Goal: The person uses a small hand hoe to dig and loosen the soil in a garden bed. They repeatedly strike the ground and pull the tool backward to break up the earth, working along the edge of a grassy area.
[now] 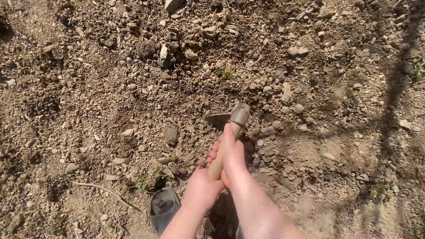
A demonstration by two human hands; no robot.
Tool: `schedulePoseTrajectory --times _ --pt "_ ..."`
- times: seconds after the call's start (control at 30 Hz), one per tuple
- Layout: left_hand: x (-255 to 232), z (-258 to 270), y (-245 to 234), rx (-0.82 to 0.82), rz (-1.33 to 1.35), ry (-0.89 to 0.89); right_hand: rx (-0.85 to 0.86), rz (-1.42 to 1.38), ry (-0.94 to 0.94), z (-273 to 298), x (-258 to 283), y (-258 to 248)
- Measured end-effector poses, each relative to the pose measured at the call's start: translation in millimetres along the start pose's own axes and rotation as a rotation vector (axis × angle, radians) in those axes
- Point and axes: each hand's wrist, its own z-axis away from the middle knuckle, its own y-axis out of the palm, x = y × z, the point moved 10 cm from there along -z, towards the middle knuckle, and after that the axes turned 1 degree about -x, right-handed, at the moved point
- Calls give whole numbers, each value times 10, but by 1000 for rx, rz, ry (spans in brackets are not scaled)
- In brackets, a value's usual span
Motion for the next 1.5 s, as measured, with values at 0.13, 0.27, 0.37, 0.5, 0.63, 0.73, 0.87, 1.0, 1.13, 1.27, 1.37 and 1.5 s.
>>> schedulePoseTrajectory --times 0.13,0.27,0.37,0.5,0.63,0.73,0.87,1.0,1.13,1.27,1.37,1.5 --pt "1038 44 219 -14 -184 -179 -77 -125 98 82 -862 -256" --pt "802 193 182 72 -165 -88 -138 -112 151 153 -991 -440" --pt "105 162 314 192 78 174 -134 -179 101 206 -479 -493" --pt "-1085 399 284 317 168 123 -167 -159 45 283 599 -567" --pt "-1645 76 586 310 84 192 -112 -168 -324 -182 1319 -875" --pt "-1638 -244 865 288 -32 291 -96 -192 -322 -330 1304 -1038" --pt "-779 -166 1051 375 105 77 -81 -197 -19 -313 417 -1032" --pt "-89 -59 886 315 149 0 -131 -168 199 50 -156 -904" --pt "-2 111 780 330 -146 -12 -185 -225 217 160 -363 -998" --pt "-773 470 905 295 0 24 -114 -345 57 35 132 -1286" --pt "-1433 557 1245 321 -89 100 -172 -337 -45 -4 792 -1735" --pt "-2214 879 1665 477 -81 195 -263 -383 -208 -145 1410 -2428"
